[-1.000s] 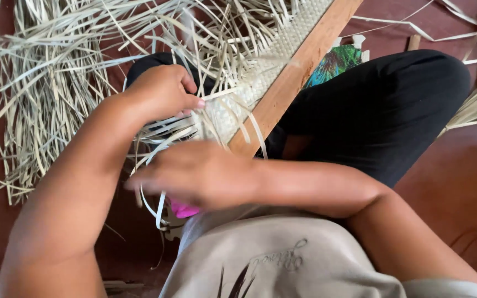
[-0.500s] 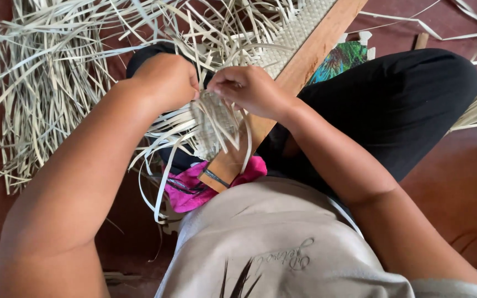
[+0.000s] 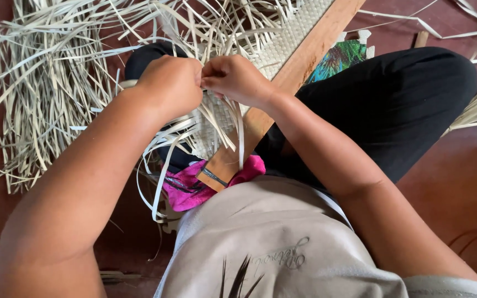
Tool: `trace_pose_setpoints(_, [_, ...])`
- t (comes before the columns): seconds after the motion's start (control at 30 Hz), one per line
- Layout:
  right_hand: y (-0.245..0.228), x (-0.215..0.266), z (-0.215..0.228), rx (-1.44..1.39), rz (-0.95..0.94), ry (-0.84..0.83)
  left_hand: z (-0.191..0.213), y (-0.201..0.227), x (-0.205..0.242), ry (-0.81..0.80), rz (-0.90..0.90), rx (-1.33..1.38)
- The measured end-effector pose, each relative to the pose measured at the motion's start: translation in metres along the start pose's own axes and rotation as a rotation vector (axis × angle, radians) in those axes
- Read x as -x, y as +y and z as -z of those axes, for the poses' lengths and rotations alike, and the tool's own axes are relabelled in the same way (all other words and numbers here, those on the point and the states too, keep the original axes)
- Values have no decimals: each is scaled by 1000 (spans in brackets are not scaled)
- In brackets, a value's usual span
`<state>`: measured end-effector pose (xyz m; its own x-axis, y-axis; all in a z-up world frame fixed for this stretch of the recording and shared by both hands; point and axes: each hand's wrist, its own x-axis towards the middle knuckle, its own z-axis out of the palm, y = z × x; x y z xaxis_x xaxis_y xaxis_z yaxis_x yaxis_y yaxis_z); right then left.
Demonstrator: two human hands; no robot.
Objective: Weaving thin bamboo strips into a mat using a wooden guide on the floor.
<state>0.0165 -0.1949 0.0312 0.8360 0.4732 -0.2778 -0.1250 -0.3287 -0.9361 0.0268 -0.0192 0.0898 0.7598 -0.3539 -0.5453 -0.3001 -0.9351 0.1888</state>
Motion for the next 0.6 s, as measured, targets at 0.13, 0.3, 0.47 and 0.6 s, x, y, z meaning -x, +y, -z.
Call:
trace_pose_setpoints(0.13, [6, -7, 0, -42, 23, 3, -13, -13, 1, 157, -6, 112])
trace_pose_setpoints(0.3, [12, -7, -4, -67, 119, 56, -23, -21, -3, 138, 45, 151])
trace_pose_setpoints(0.47, [16, -5, -7, 57, 204, 166, -20, -19, -2, 81, 38, 118])
trace_pose_setpoints(0.6, [16, -2, -11, 78, 230, 211, -22, -19, -2, 57, 50, 115])
